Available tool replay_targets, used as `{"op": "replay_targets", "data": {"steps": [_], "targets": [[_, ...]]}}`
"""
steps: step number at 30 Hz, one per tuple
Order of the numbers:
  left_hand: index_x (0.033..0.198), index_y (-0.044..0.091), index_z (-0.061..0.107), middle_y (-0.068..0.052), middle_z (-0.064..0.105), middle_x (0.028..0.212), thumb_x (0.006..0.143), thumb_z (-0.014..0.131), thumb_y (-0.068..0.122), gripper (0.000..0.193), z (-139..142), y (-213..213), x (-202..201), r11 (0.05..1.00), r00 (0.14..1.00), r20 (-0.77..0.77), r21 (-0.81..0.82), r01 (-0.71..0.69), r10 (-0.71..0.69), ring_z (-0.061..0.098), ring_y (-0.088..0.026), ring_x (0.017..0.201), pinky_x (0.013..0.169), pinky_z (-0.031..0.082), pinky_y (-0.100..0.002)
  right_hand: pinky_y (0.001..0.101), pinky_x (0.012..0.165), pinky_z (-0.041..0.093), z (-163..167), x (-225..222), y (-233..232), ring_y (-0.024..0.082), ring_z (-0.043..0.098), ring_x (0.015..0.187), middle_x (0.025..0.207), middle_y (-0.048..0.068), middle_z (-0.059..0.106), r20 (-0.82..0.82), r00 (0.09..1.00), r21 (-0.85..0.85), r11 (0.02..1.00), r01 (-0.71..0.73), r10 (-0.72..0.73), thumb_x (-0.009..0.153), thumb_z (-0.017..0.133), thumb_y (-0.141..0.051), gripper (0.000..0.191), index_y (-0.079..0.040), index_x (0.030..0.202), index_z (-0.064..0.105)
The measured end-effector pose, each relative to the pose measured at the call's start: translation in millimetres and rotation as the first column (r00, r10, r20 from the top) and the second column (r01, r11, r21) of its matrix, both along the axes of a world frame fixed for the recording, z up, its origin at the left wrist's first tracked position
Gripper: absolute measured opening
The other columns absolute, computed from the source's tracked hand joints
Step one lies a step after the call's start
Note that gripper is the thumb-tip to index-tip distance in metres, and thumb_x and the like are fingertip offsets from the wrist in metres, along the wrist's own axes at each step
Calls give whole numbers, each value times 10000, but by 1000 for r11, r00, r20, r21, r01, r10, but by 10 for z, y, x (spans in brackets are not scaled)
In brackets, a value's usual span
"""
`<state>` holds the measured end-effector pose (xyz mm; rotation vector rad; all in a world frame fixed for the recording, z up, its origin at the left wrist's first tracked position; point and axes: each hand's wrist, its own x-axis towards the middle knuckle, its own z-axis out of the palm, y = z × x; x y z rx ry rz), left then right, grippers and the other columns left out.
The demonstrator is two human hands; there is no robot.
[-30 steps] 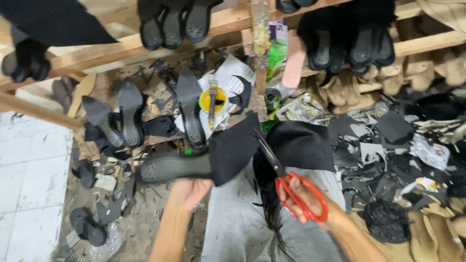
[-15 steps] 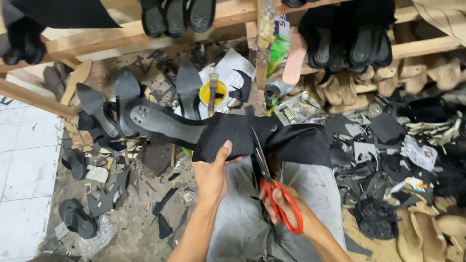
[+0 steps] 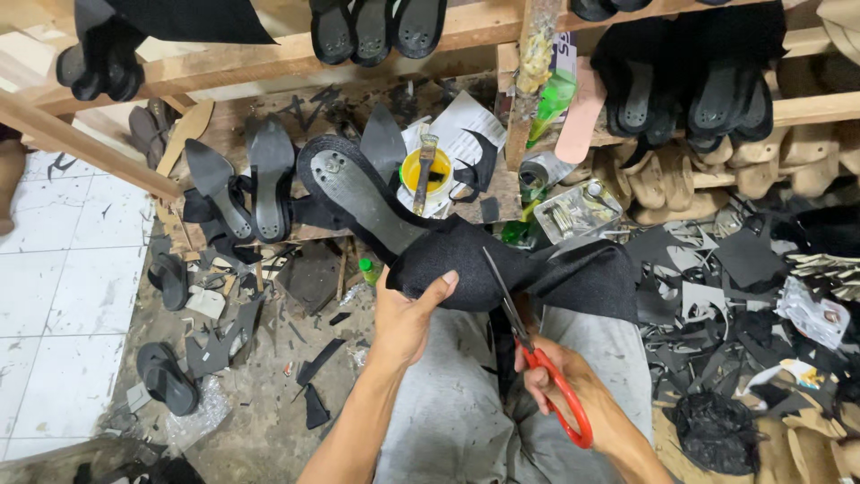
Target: The person cuts black foam material to fit shoe soles using red-handled scissors. They repeatedly place the foam on the sole, trim the edges, and adjust the fit.
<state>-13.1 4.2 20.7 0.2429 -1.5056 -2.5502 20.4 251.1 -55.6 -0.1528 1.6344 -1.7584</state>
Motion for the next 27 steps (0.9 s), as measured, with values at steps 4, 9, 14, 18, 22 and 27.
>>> {"op": "replay_targets", "data": {"steps": [4,9,14,18,22,27], "targets": [[1286,-26,577,-123,684,1193,853,703,-113,459,-29,45,12,1000,1000,6,30,2,-2,699,-214,1061,915,593,-350,234,511,452,-53,93,19,93,532,555,673,-14,528,-55,996,-132,990,58,-66,862,704,-646,646,-34,1040,598],[1298,-55,579,-145,688,1201,871,692,-118,446,-12,-26,0,999,999,28,41,16,-17,704,-232,1055,916,601,-366,264,354,383,87,132,16,125,475,380,519,14,498,33,993,72,991,113,-116,793,670,-632,606,-38,901,611],[1305,-41,553,-136,689,1196,868,677,-114,460,47,-104,7,998,997,58,49,47,-49,704,-228,1057,911,599,-363,281,386,387,322,100,25,138,469,406,530,32,485,20,999,77,997,31,-32,835,668,-569,555,-26,916,585],[1322,-61,555,-124,678,1211,858,699,-102,488,68,-16,100,992,991,41,19,127,-128,685,-205,1089,943,586,-340,267,564,457,483,59,-57,108,542,589,661,2,523,-172,985,85,996,19,-4,902,543,-598,564,-69,1078,623],[1338,-84,561,-139,673,1195,880,717,-87,484,88,38,158,990,988,58,-2,141,-141,672,-208,1064,909,575,-348,283,616,465,585,14,-148,117,522,639,704,-3,520,-252,968,208,977,55,-1,910,464,-630,603,-87,1131,607],[1332,-46,545,-122,673,1204,845,708,-96,516,105,14,209,989,987,55,25,148,-149,677,-200,1080,932,572,-345,286,613,458,508,11,-136,121,499,652,739,-8,515,-284,958,94,993,68,-39,914,486,-630,624,-83,1190,601]]}}
